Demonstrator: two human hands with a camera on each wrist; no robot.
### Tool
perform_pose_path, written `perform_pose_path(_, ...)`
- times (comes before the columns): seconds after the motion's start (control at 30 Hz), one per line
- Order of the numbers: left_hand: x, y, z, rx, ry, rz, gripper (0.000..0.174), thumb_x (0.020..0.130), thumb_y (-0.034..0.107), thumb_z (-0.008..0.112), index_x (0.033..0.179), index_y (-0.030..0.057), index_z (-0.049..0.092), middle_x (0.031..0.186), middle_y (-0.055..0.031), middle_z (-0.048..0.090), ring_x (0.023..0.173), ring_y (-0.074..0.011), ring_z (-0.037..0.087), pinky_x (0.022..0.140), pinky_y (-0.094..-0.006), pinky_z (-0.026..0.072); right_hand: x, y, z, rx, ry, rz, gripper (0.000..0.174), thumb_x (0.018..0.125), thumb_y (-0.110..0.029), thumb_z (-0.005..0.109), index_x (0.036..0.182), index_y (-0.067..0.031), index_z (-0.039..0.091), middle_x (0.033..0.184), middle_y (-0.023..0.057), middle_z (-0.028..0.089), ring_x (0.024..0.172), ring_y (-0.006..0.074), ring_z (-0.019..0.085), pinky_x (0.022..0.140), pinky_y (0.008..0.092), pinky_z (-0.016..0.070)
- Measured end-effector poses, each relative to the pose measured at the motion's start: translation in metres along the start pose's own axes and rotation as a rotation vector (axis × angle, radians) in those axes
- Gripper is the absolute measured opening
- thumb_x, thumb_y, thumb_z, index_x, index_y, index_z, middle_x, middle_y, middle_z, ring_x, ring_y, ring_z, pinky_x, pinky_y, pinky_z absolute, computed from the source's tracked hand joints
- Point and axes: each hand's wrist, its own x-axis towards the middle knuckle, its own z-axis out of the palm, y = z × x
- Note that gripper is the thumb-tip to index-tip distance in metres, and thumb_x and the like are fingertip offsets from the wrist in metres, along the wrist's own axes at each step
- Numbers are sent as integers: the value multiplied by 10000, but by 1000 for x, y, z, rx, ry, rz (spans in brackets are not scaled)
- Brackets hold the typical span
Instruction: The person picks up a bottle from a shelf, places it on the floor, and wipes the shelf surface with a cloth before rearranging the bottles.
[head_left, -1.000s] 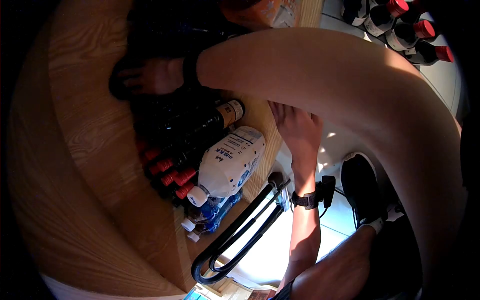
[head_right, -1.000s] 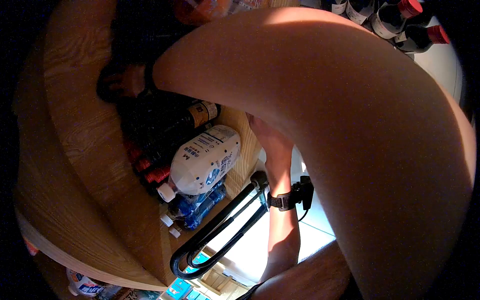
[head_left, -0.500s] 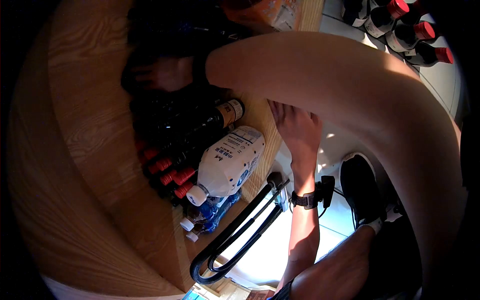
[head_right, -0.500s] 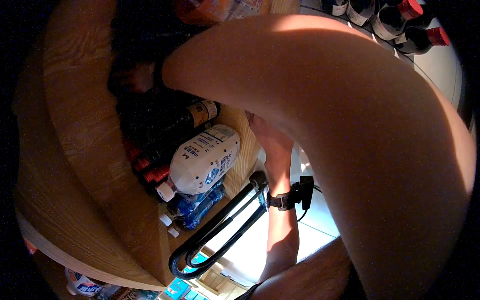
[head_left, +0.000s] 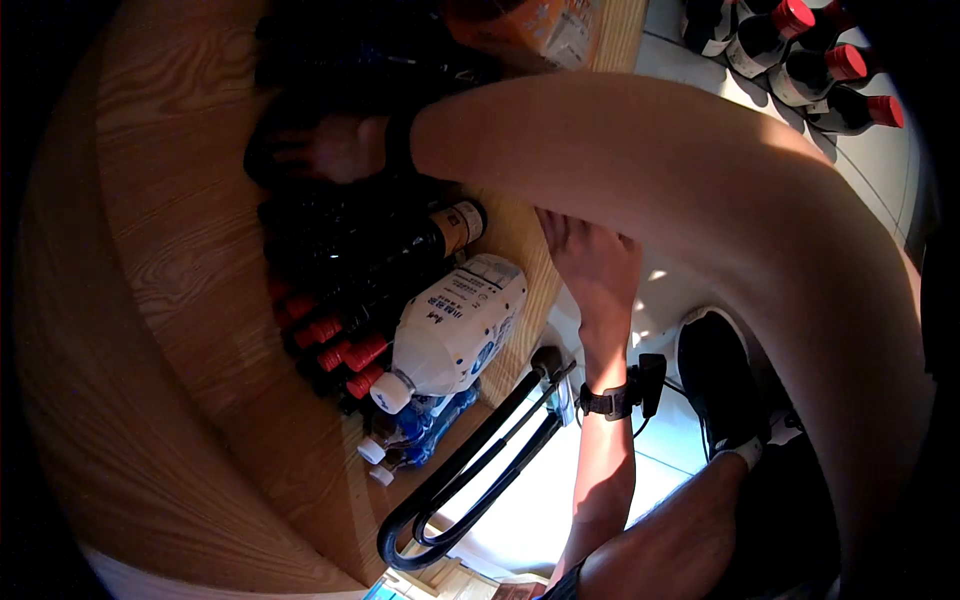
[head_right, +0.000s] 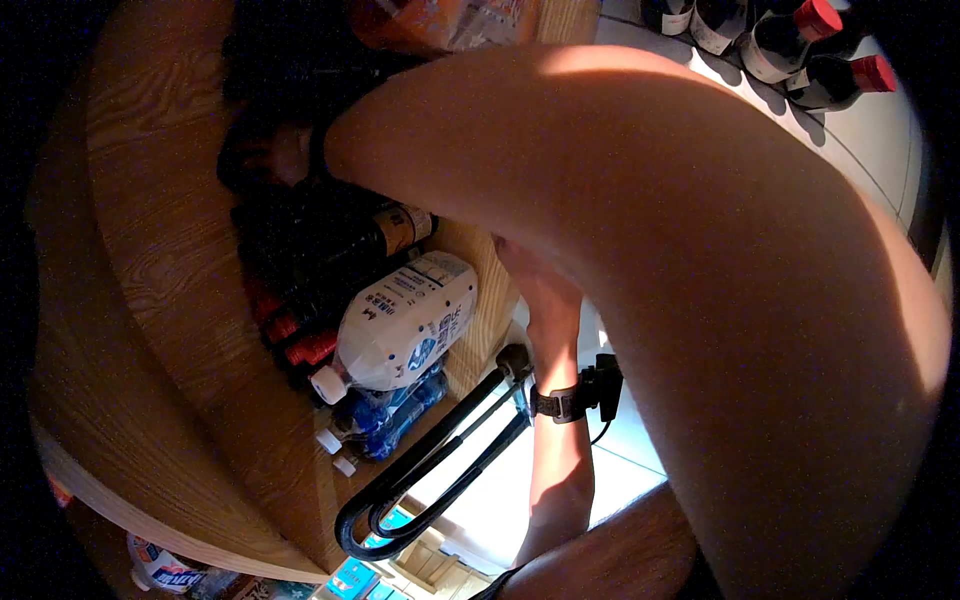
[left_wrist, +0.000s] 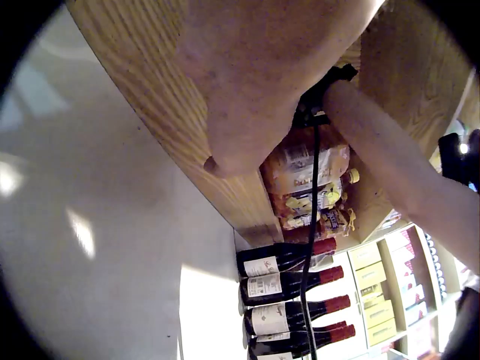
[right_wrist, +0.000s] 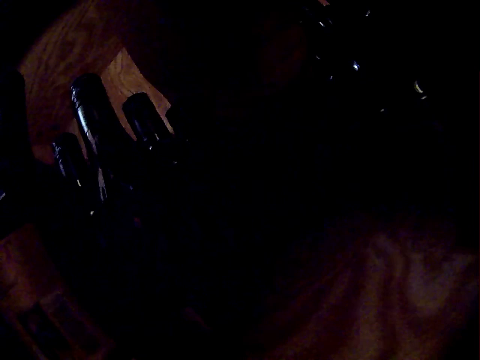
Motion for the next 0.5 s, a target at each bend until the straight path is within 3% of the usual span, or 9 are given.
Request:
perform_pose_path(0.03,-3,-4,4,-9,70,40,536,823,62,687,1331,-70,579,1306,-311,595,1325,-505,513,1198,-611,338,-4,8,-3,84,-18,-91,573,1002,-401,583,1507,-138,522,1685,72,304,1598,313,120,1291,533,190)
perform_pose_path(0.07,-2,-2,2,-5,36,19,533,829,69,685,1333,-68,579,1310,-312,594,1325,-507,513,1197,-608,339,-7,7,-5,102,-11,-57,573,1003,-402,582,1507,-137,521,1685,74,304,1598,314,121,1290,533,191)
perform_pose_path(0.13,-1,-2,0,-2,4,0,530,835,76,684,1334,-67,580,1315,-312,593,1325,-508,513,1196,-606,339,-4,-15,0,11,45,160,573,1005,-405,578,1508,-136,519,1684,77,305,1596,316,125,1289,534,194)
perform_pose_path(0.2,1,-1,0,-54,-7,-4,533,834,75,682,1336,-67,578,1314,-312,593,1327,-506,513,1199,-605,334,10,-48,10,-402,9,463,574,1007,-408,575,1508,-134,518,1684,80,305,1595,319,128,1287,534,196)
perform_pose_path(0.23,2,-1,-1,-71,-11,-5,534,833,75,682,1337,-67,577,1314,-312,592,1327,-505,512,1201,-605,332,19,-67,21,-1313,-285,688,574,1008,-410,573,1508,-134,517,1683,81,305,1594,320,129,1286,534,197)
perform_pose_path(0.27,3,0,-2,-69,18,42,540,824,66,686,1335,-68,577,1316,-311,591,1329,-501,513,1204,-606,327,34,-91,37,-1856,-650,807,575,1009,-411,571,1509,-133,516,1683,83,305,1594,321,131,1285,535,198)
perform_pose_path(0.3,5,1,-2,-69,31,65,543,819,62,688,1334,-68,577,1317,-310,591,1330,-499,513,1206,-606,324,40,-99,43,-2088,-890,790,575,1010,-413,569,1509,-132,516,1683,84,305,1593,323,133,1285,535,199)
perform_pose_path(0.33,5,0,-1,-68,44,87,546,814,58,691,1332,-68,577,1317,-309,590,1331,-497,513,1208,-607,322,47,-107,49,-2186,-990,762,575,1011,-414,568,1509,-132,515,1683,86,305,1593,324,134,1284,535,201)
perform_pose_path(0.5,9,1,-4,-26,-7,67,584,787,45,709,1338,-77,555,1317,-308,592,1337,-485,514,1228,-608,304,32,-87,51,-2528,-1210,645,577,1013,-419,562,1509,-128,512,1681,93,306,1590,330,142,1280,537,206)
